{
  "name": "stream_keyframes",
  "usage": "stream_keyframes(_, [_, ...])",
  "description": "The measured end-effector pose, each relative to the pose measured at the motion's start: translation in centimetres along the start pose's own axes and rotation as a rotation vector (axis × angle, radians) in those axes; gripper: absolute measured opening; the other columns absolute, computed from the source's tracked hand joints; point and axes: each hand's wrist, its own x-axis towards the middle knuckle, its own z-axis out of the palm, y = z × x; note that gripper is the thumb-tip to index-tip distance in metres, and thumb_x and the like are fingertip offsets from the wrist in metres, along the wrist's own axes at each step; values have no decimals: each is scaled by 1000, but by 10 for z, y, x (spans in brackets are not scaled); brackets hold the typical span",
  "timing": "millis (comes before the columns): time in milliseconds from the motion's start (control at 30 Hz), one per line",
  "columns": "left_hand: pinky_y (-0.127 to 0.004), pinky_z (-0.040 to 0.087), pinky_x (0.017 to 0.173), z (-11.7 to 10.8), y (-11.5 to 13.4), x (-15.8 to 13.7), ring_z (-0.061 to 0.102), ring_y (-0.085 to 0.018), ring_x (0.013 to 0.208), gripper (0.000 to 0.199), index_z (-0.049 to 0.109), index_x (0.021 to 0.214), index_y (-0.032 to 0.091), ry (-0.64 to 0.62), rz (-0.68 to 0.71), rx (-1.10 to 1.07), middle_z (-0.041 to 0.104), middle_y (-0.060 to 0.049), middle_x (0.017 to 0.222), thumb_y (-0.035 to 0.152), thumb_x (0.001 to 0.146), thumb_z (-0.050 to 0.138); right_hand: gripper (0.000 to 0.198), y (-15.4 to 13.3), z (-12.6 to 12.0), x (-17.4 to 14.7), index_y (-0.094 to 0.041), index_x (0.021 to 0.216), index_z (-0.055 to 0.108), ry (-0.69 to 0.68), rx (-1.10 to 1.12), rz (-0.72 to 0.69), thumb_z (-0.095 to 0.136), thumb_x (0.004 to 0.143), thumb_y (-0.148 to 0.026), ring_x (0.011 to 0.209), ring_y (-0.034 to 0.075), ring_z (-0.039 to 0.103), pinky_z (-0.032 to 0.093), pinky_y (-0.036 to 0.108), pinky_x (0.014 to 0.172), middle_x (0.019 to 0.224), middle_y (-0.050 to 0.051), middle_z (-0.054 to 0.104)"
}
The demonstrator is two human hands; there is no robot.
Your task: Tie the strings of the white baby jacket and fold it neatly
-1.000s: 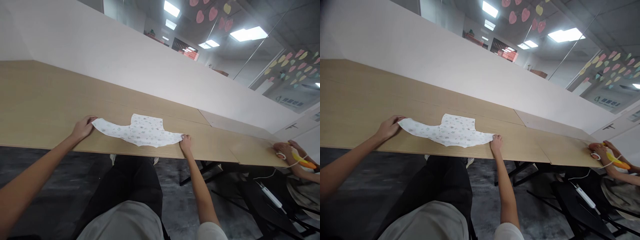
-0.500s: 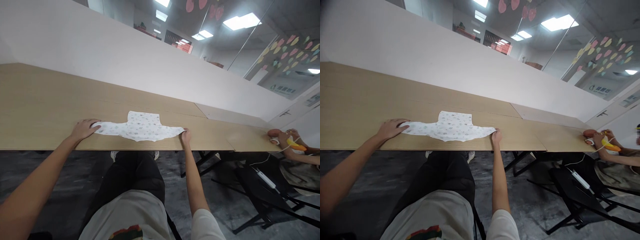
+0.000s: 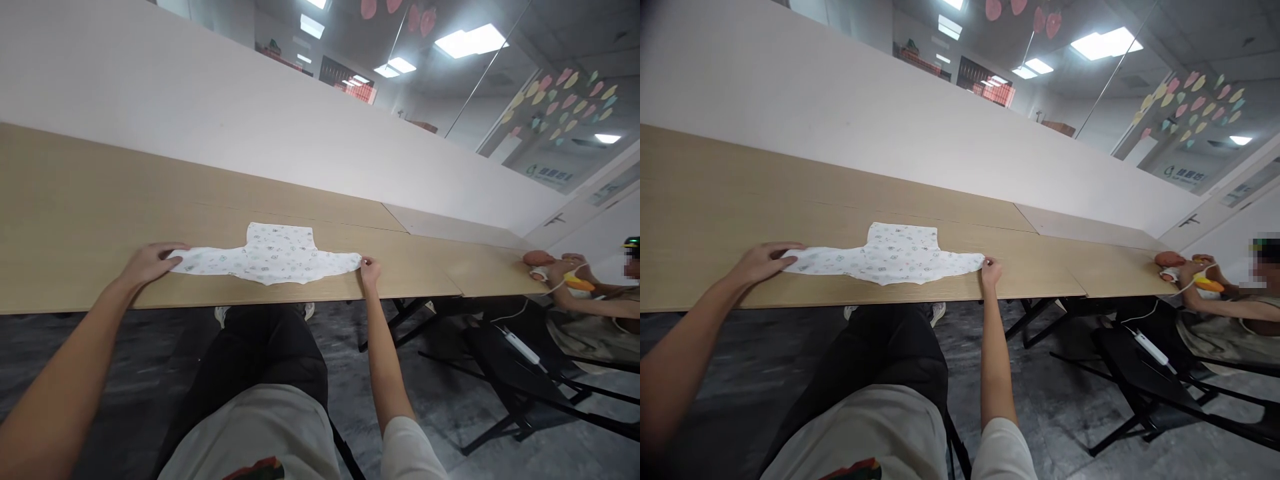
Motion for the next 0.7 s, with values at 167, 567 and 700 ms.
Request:
stream_keyframes(167, [-41,38,110,3,-9,6,55,-31,126,63,69,119,13,-20,5,55,62,-12,137,45,71,46,33,-32,-1,-7,-9,99,73,7,-2,10,49,81,-24,84,22,66,47,29,77,99,16,74])
stream_keyframes(567, [-40,39,108,2,-8,4,56,-32,124,67,68,121,17,-25,-21,122,62,-8,137,57,76,40,29,-176,92,-121,-19,107,74,-558,-67,-520,49,93,-14,99,19,65,47,27,92,112,7,71])
stream_keyframes(700, [-40,40,108,3,-8,4,56,-33,124,65,69,120,18,-19,-10,122,63,-7,135,56,75,42,28,-177,108,-154,-18,109,74,-681,-205,-559,52,92,-14,104,20,64,47,28,92,113,8,71])
